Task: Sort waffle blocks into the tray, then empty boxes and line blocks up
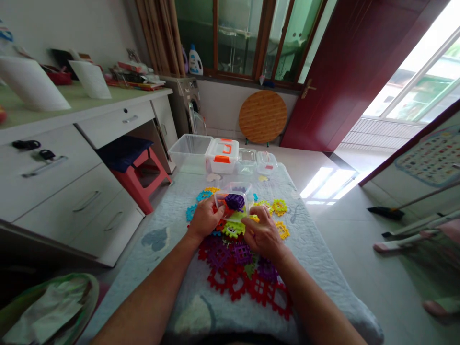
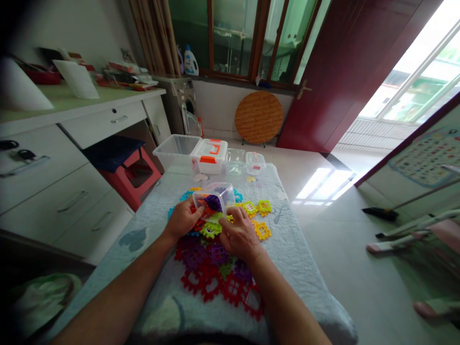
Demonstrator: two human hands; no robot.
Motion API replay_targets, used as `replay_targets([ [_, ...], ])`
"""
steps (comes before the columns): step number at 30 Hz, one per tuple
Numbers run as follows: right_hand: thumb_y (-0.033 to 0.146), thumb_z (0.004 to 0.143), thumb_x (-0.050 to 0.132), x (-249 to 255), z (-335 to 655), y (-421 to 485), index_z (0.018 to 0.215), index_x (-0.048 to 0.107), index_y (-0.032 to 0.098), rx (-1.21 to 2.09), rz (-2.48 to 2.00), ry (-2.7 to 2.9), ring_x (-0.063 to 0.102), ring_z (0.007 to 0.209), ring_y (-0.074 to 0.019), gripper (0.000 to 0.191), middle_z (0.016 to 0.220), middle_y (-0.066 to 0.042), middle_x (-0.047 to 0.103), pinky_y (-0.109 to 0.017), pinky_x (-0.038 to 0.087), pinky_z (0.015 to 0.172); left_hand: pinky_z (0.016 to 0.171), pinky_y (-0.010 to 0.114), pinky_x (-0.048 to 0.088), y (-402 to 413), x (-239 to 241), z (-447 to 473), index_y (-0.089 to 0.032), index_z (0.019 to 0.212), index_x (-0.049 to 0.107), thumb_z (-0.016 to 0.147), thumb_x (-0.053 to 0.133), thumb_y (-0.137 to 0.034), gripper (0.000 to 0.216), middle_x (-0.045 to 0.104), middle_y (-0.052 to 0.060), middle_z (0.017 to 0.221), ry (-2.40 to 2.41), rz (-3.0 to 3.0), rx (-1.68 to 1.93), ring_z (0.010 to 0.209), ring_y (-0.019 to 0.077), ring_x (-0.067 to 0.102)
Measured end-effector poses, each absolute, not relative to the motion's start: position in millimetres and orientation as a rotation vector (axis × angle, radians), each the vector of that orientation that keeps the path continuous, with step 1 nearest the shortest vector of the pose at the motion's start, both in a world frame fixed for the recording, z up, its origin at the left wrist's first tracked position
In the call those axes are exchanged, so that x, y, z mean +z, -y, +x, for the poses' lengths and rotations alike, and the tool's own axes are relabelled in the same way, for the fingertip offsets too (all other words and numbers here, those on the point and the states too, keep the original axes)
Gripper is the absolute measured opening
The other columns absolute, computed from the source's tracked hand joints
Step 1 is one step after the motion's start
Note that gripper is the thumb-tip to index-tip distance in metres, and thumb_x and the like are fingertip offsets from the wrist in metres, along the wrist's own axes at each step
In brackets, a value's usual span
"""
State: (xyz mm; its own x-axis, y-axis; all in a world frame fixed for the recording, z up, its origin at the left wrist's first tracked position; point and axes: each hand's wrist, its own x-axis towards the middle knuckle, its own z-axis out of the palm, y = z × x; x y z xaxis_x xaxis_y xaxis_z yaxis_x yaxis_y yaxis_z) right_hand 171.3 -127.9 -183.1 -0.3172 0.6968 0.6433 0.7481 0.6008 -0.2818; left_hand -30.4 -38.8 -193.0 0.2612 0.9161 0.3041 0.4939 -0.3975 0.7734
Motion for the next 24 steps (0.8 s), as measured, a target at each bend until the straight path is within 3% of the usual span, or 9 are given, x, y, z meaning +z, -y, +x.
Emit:
replay_targets([
  [2,0.017,0.084,0.059,-182,171,127,0.126,0.055,0.028,-0.021,-1.15,1.976,0.051,0.111,-0.0273,0.044,0.118,-0.009,0.048,-0.049,0.05,0.094,0.082,0.031,0.053,40,-193,-30,-0.02,0.104,0.069,0.084,0.057,-0.033,0.027,0.076,0.005,0.094,-1.345,1.938,1.059,0.088,0.0211,0.07],
  [5,0.035,0.079,0.072,-180,171,119,0.15,0.026,0.031,0.159,-1.255,1.705,0.047,0.125,-0.033,0.085,0.136,-0.013,0.043,-0.058,0.044,0.103,0.078,0.029,0.054,41,-193,-29,-0.019,0.102,0.07,0.082,0.059,-0.032,0.027,0.077,0.005,0.088,-1.433,1.858,1.113,0.082,0.0207,0.072],
  [8,0.046,0.074,0.077,-177,170,109,0.156,0.004,0.031,0.475,-1.308,1.61,0.049,0.127,-0.0342,0.112,0.145,-0.015,0.041,-0.059,0.044,0.103,0.081,0.03,0.054,43,-192,-28,-0.02,0.1,0.071,0.081,0.06,-0.031,0.025,0.077,0.005,0.091,-1.461,1.844,1.168,0.086,0.0217,0.072],
  [12,0.047,0.066,0.082,-174,161,107,0.157,-0.003,0.029,0.561,-1.346,1.677,0.042,0.136,-0.0372,0.127,0.152,-0.017,0.035,-0.061,0.039,0.109,0.086,0.032,0.053,44,-192,-27,-0.019,0.104,0.07,0.083,0.058,-0.033,0.028,0.077,0.006,0.097,-1.4,1.818,1.227,0.092,0.0225,0.072],
  [15,0.043,0.063,0.083,-174,150,111,0.157,-0.005,0.026,0.432,-1.42,1.718,0.033,0.141,-0.039,0.131,0.154,-0.017,0.031,-0.062,0.034,0.112,0.085,0.032,0.054,43,-193,-28,-0.019,0.103,0.07,0.085,0.056,-0.033,0.026,0.077,0.006,0.097,-1.396,1.796,1.217,0.092,0.0223,0.071],
  [19,0.031,0.068,0.074,-173,141,113,0.157,-0.009,0.026,0.326,-1.416,1.702,0.04,0.136,-0.0355,0.122,0.147,-0.016,0.037,-0.059,0.04,0.109,0.094,0.036,0.051,39,-196,-28,-0.02,0.101,0.068,0.082,0.054,-0.023,0.023,0.075,0.005,0.101,-1.355,1.807,1.217,0.098,0.0226,0.069],
  [24,0.022,0.07,0.068,-167,147,112,0.157,-0.002,0.025,0.081,-1.321,1.839,0.033,0.14,-0.0348,0.112,0.15,-0.015,0.031,-0.058,0.038,0.113,0.108,0.041,0.043,42,-200,-23,-0.02,0.129,0.051,0.077,0.061,-0.019,0.054,0.062,0.01,0.13,-1.093,1.801,1.236,0.121,0.0238,0.059],
])
